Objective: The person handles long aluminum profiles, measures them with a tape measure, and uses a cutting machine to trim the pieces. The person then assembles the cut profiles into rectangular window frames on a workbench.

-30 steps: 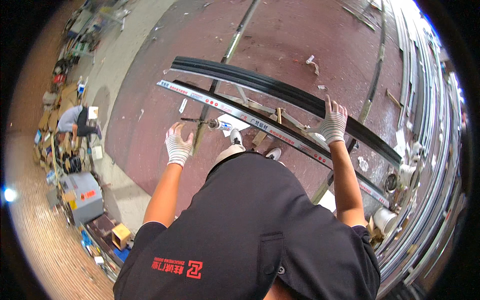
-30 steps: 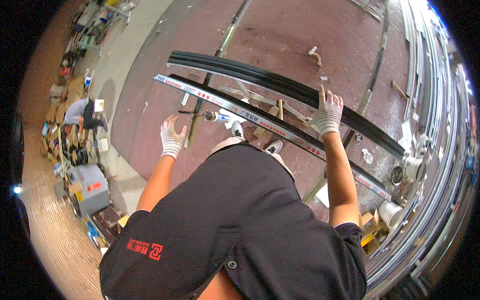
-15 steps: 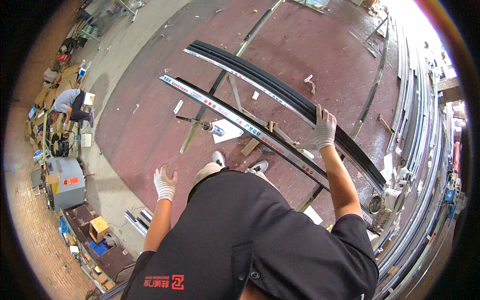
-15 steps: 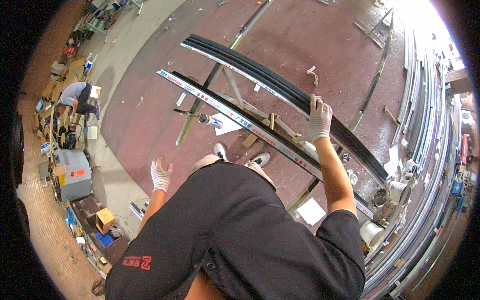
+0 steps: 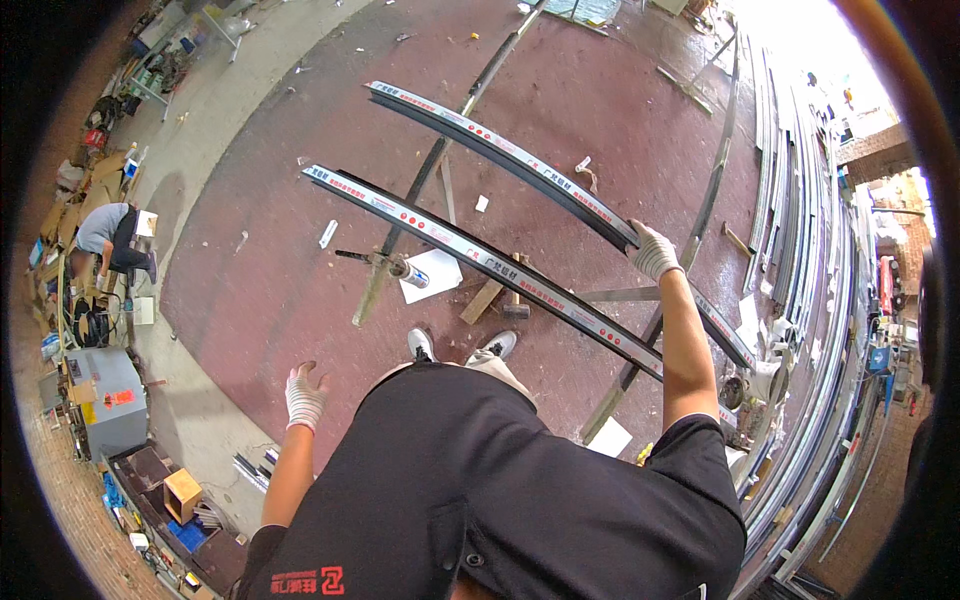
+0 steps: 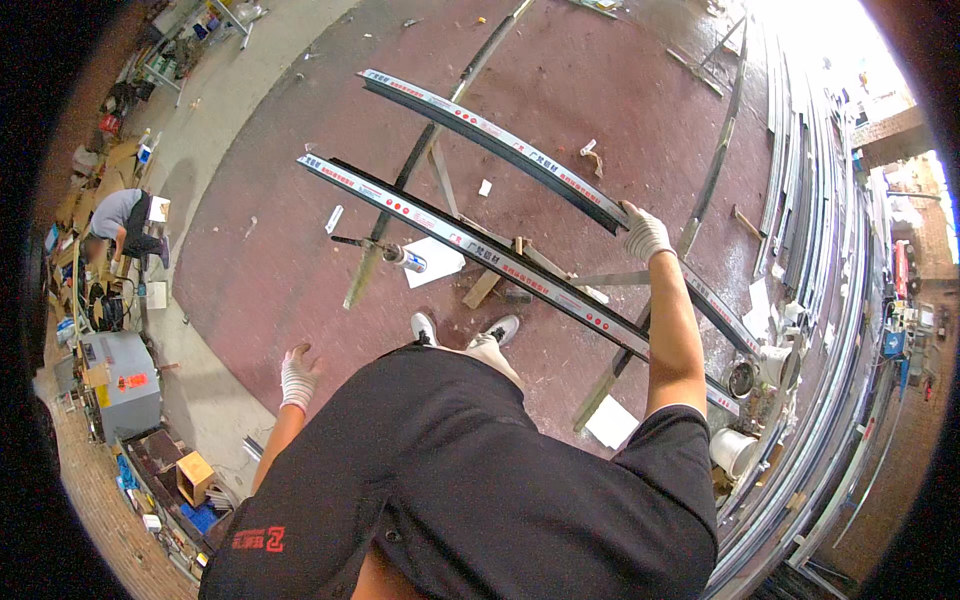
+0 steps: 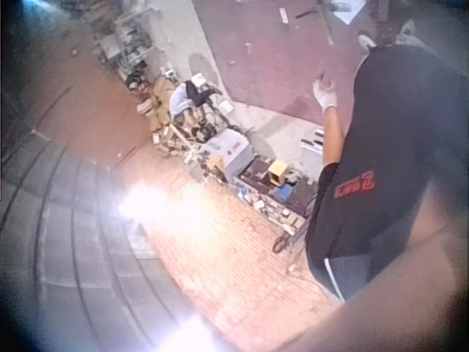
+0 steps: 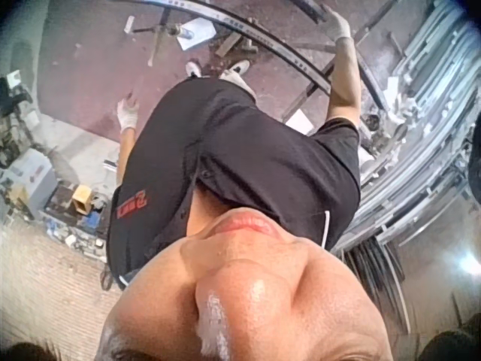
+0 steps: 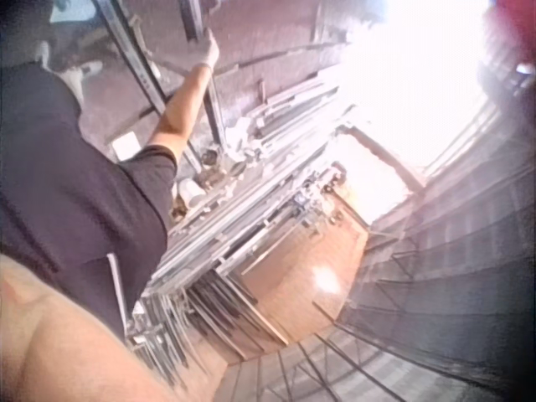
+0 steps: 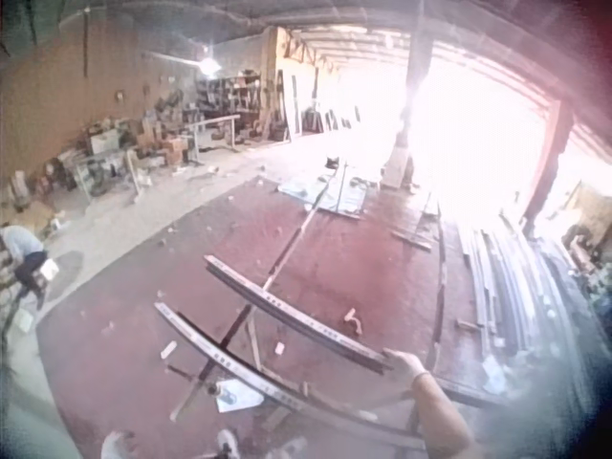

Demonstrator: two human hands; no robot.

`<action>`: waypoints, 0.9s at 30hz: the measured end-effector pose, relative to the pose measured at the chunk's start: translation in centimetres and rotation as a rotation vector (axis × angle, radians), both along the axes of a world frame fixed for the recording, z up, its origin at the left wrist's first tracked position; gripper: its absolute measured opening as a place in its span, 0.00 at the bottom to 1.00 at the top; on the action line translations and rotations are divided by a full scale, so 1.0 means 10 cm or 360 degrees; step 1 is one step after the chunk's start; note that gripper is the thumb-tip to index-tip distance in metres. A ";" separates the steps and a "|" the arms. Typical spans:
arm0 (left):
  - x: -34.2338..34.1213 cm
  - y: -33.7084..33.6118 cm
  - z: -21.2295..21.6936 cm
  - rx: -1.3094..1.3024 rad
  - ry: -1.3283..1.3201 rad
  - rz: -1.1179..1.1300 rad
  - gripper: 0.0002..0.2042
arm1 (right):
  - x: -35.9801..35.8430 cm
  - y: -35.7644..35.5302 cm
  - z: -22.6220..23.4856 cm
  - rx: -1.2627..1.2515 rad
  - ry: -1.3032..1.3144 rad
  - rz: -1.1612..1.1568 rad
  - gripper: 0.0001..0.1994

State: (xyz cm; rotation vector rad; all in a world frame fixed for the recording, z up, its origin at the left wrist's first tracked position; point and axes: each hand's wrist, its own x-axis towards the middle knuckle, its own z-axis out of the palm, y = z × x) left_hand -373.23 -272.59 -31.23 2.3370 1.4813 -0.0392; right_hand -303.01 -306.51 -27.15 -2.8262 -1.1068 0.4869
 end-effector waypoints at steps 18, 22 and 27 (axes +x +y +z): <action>-0.41 -0.45 -0.13 -0.0201 -0.0078 0.0197 0.14 | 1.19 0.11 -0.63 0.0095 0.0468 -0.0409 0.26; -0.24 -0.65 -0.10 -0.0246 -0.0070 0.0191 0.15 | 1.01 0.14 -0.39 0.0240 0.0267 -0.0391 0.26; 0.04 -0.69 0.00 -0.0292 -0.0018 0.0177 0.15 | 0.37 0.10 -0.31 0.0647 -0.0610 0.0122 0.23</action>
